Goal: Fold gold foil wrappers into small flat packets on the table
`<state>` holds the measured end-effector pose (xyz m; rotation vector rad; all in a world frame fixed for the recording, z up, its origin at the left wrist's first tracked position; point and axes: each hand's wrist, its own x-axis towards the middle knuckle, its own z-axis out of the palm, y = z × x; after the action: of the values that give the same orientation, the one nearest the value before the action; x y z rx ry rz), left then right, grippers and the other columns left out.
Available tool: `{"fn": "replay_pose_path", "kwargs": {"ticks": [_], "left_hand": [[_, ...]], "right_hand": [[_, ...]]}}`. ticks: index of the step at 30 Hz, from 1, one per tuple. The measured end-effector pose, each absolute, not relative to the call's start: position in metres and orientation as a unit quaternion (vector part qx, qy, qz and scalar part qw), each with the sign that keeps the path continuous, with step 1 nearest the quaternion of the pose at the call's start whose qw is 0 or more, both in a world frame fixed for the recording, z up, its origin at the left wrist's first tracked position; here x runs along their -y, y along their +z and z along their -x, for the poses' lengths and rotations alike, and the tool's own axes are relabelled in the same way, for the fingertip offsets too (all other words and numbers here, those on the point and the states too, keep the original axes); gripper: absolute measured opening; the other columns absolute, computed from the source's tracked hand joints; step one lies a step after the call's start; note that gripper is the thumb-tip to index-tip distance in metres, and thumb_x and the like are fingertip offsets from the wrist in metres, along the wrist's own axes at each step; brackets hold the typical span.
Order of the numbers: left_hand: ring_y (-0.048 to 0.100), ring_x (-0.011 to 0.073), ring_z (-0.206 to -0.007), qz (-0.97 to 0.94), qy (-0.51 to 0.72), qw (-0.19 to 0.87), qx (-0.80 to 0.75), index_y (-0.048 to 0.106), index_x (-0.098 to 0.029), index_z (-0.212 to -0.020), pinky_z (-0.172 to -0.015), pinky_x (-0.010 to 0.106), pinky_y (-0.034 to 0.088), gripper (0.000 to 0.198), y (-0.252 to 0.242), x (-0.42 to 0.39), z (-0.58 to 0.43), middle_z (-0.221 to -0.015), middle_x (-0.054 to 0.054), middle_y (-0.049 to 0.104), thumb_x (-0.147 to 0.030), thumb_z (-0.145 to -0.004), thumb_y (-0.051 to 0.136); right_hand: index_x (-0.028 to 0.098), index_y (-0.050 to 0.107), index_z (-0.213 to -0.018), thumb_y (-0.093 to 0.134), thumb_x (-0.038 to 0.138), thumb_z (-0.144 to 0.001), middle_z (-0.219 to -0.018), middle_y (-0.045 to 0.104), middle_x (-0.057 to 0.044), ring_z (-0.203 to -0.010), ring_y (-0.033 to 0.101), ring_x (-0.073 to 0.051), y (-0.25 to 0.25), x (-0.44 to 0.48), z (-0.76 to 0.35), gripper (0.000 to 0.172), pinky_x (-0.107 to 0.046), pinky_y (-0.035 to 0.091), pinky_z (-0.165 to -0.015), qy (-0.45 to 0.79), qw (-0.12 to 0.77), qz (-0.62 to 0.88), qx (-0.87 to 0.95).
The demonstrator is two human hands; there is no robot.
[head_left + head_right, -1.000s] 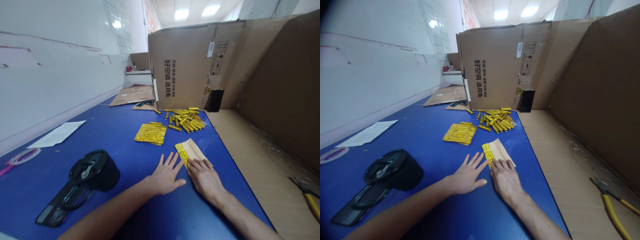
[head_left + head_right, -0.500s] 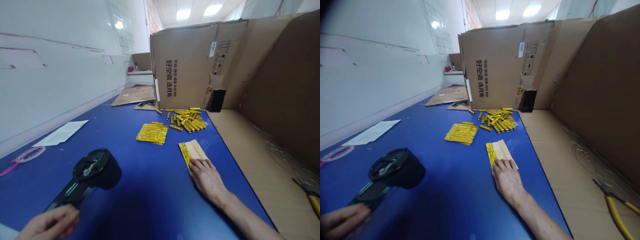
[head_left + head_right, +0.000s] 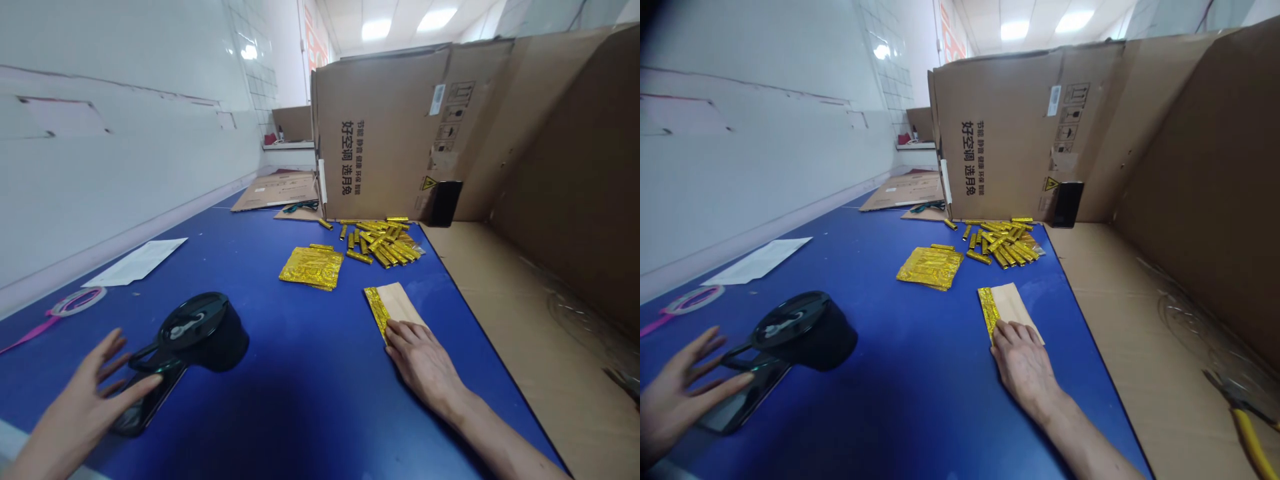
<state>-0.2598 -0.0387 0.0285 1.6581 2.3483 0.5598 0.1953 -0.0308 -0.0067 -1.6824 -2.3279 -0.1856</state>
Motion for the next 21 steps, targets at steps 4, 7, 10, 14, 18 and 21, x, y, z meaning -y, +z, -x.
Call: {"fn": "replay_pose_path", "kwargs": {"ticks": [4,7,10,14,18,21], "left_hand": [[0.057,0.0258,-0.091,-0.521,0.232,0.091,-0.816,0.037,-0.023,-0.122,-0.076,0.034,0.043,0.074,0.038,0.025,0.231,-0.099,0.002,0.061,-0.059,-0.060,0.054],[0.058,0.0239,-0.080,-0.498,0.225,0.074,-0.834,0.056,-0.020,-0.097,-0.063,0.027,0.042,0.048,0.039,0.023,0.223,-0.075,0.000,0.063,-0.055,-0.064,0.051],[0.055,0.0189,-0.066,-0.478,0.232,0.083,-0.843,0.057,-0.018,-0.074,-0.052,0.021,0.036,0.033,0.038,0.019,0.219,-0.063,-0.001,0.058,-0.050,-0.070,0.047],[0.050,0.0125,-0.057,-0.467,0.343,0.146,-0.802,0.054,-0.017,-0.069,-0.050,0.017,0.034,0.016,0.038,0.010,0.205,-0.054,-0.005,0.054,-0.032,-0.070,0.051],[0.043,0.0099,-0.041,-0.357,0.480,0.224,-0.769,0.054,-0.015,-0.071,-0.040,0.017,0.032,0.010,0.039,-0.003,0.191,-0.042,-0.007,0.047,-0.016,-0.062,0.051],[0.041,0.0085,-0.037,-0.318,0.518,0.220,-0.763,0.051,-0.014,-0.068,-0.037,0.017,0.034,0.011,0.037,-0.014,0.191,-0.040,-0.008,0.043,-0.011,-0.058,0.049]], "right_hand": [[0.017,0.060,-0.103,0.042,0.024,-0.083,-0.110,0.059,-0.006,-0.098,0.050,-0.023,-0.011,0.030,-0.196,0.028,-0.036,0.042,-0.082,-0.074,0.141,0.576,0.802],[0.017,0.060,-0.103,0.042,0.024,-0.083,-0.109,0.060,-0.007,-0.097,0.050,-0.023,-0.013,0.030,-0.197,0.028,-0.037,0.042,-0.082,-0.080,0.152,0.574,0.801],[0.018,0.060,-0.103,0.041,0.025,-0.083,-0.108,0.060,-0.007,-0.097,0.051,-0.022,-0.015,0.030,-0.198,0.028,-0.037,0.043,-0.081,-0.084,0.158,0.571,0.802],[0.018,0.060,-0.104,0.041,0.024,-0.083,-0.110,0.059,-0.007,-0.099,0.050,-0.022,-0.019,0.028,-0.200,0.029,-0.037,0.042,-0.082,-0.089,0.157,0.564,0.806],[0.017,0.060,-0.105,0.040,0.024,-0.083,-0.111,0.059,-0.007,-0.100,0.050,-0.023,-0.021,0.027,-0.200,0.030,-0.038,0.042,-0.083,-0.099,0.147,0.566,0.805],[0.016,0.060,-0.105,0.039,0.024,-0.084,-0.112,0.058,-0.007,-0.100,0.050,-0.023,-0.021,0.027,-0.200,0.031,-0.038,0.042,-0.084,-0.102,0.136,0.568,0.805]]}}
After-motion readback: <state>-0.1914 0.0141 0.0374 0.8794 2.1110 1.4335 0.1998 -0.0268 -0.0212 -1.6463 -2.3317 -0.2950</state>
